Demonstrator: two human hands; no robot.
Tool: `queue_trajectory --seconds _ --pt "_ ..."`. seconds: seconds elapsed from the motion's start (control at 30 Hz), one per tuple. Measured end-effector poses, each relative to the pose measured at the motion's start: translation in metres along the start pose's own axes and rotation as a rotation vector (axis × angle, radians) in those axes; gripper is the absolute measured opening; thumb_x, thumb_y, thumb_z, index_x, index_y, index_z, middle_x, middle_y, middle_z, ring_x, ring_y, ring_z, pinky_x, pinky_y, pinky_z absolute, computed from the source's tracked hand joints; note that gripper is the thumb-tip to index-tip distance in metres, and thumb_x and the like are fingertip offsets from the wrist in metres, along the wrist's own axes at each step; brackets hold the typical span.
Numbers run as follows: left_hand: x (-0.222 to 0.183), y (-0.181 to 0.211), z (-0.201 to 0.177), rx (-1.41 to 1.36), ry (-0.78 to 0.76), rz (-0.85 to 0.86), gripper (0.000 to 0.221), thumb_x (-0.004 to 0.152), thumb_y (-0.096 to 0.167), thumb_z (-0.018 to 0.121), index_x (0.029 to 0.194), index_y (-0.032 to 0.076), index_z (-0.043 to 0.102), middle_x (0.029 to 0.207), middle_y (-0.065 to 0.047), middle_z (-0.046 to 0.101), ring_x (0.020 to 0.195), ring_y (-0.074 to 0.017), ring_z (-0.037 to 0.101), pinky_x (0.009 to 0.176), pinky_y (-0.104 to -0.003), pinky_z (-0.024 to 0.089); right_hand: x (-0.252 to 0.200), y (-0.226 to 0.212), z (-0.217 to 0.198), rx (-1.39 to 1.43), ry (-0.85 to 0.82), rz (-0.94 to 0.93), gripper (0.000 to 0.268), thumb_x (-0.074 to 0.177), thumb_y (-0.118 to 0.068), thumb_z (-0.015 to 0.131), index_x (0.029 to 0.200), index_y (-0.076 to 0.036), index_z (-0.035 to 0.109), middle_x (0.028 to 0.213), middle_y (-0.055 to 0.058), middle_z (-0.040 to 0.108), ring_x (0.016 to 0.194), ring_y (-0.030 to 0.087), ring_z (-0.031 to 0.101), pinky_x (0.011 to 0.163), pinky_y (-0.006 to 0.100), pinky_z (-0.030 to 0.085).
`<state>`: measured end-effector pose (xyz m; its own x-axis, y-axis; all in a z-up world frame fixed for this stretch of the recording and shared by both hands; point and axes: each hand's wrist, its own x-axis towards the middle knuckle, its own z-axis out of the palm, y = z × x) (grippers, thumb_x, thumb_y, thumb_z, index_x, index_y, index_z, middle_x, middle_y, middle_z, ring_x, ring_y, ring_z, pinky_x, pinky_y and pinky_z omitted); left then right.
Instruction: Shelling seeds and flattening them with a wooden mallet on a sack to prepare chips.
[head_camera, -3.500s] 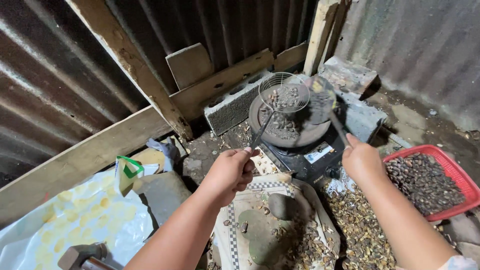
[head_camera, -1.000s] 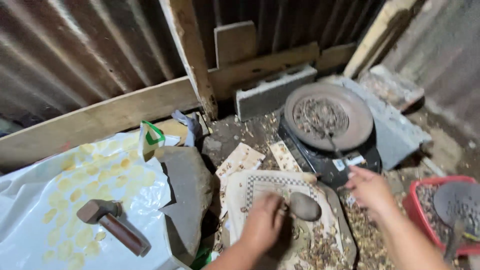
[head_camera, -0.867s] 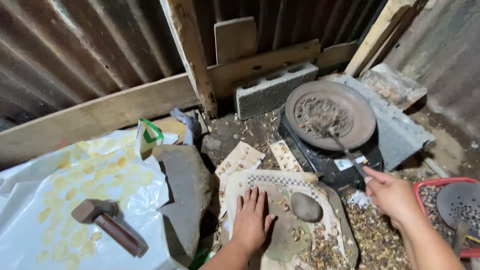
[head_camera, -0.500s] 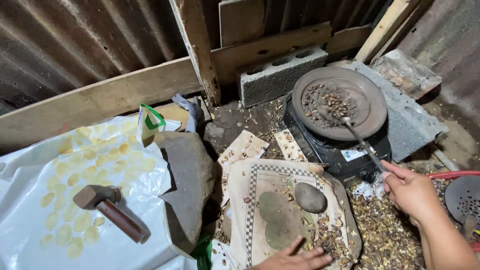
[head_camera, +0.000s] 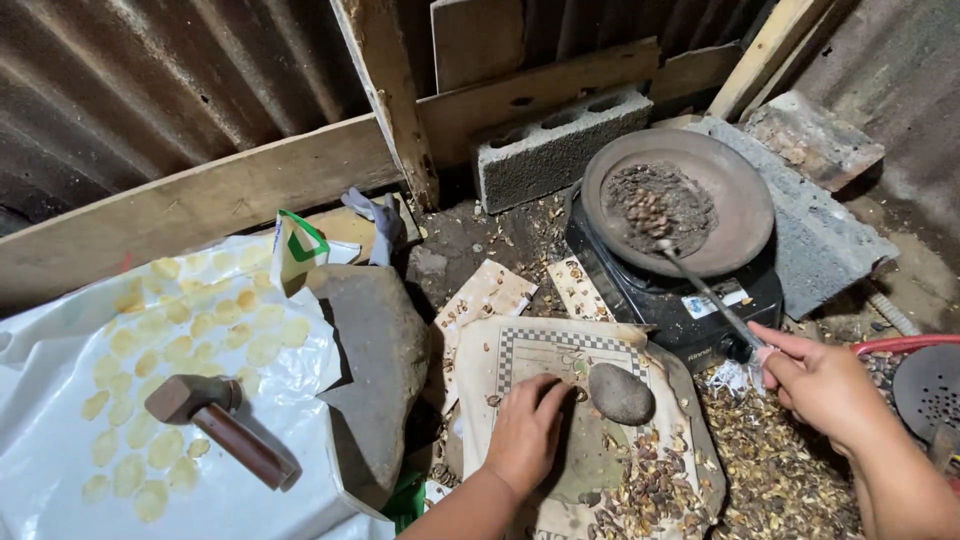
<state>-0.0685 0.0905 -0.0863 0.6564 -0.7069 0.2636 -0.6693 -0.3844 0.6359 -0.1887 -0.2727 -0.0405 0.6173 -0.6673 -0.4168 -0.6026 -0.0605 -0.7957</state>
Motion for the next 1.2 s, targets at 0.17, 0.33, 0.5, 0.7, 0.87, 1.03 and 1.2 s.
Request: queue_trajectory --seconds 0.17,0.33,0.5,0.7,0.87,1.03,1.2 --pt "0.004 0.002 0.006 -0.024 -0.081 0.014 0.038 0.082 -0.002 0.063 0.120 0.002 0.063 0.120 -0.019 0.062 0.111 -0.0392 0.058 0.099 -0.046 0.047 0.003 0.002 -0.007 -0.051 0.003 -0.027 0.045 0.097 -0.015 0.065 0.142 -0.021 0.068 0.073 0.003 0.061 0.056 0.011 0.044 0.050 0.028 0.036" --pt "-0.036 0.001 0.057 -0.485 -0.624 0.315 0.014 0.099 0.007 0.055 0.094 0.000 0.065 0.095 -0.023 0.065 0.089 -0.0403 0.066 0.085 -0.046 0.054 0.038 0.033 -0.049 -0.208 0.018 -0.108 0.048 0.096 -0.018 0.064 0.144 -0.020 0.065 0.075 0.002 0.067 0.060 0.012 0.049 0.054 0.029 0.041" --pt "-0.048 0.004 0.055 -0.468 -0.429 0.374 0.021 0.100 0.014 0.054 0.113 0.007 0.069 0.108 -0.018 0.068 0.104 -0.0346 0.067 0.093 -0.041 0.053 0.115 0.065 -0.094 -0.877 -0.064 -0.316 0.045 0.094 -0.033 0.069 0.136 -0.017 0.071 0.096 0.011 0.074 0.083 0.027 0.068 0.075 0.041 0.059" --pt "-0.046 0.021 0.035 -0.385 -0.162 0.245 0.018 0.100 0.017 0.061 0.114 0.015 0.073 0.108 -0.010 0.070 0.102 -0.0250 0.072 0.096 -0.035 0.057 0.165 -0.073 0.025 -0.842 0.153 -0.549 0.036 0.094 -0.040 0.068 0.107 -0.008 0.078 0.109 0.022 0.074 0.099 0.042 0.070 0.088 0.051 0.056" --pt "-0.038 -0.023 0.070 -0.487 -0.088 -0.046 0.016 0.093 0.019 0.079 0.106 0.010 0.074 0.098 -0.007 0.072 0.091 -0.0236 0.074 0.082 -0.034 0.059 0.191 -0.131 0.100 -0.842 0.214 -0.329 0.056 0.094 -0.055 0.066 0.125 -0.009 0.065 0.129 0.023 0.064 0.112 0.044 0.065 0.093 0.055 0.052" --pt "-0.024 -0.046 0.048 -0.398 0.011 0.065 0.012 0.094 0.015 0.077 0.106 0.012 0.076 0.104 -0.008 0.070 0.088 -0.0224 0.073 0.082 -0.033 0.059 0.199 -0.147 0.124 -1.024 0.140 -0.094 0.070 0.098 -0.066 0.051 0.146 -0.016 0.045 0.151 0.023 0.046 0.130 0.043 0.056 0.100 0.058 0.048" --pt "-0.033 -0.057 0.041 -0.313 0.115 0.186 0.011 0.094 0.011 0.076 0.105 0.014 0.078 0.112 -0.009 0.069 0.085 -0.0212 0.071 0.083 -0.031 0.058 0.243 -0.106 0.121 -1.045 0.123 -0.398 0.045 0.102 -0.044 0.052 0.133 -0.011 0.056 0.147 0.025 0.051 0.115 0.047 0.062 0.092 0.057 0.049"
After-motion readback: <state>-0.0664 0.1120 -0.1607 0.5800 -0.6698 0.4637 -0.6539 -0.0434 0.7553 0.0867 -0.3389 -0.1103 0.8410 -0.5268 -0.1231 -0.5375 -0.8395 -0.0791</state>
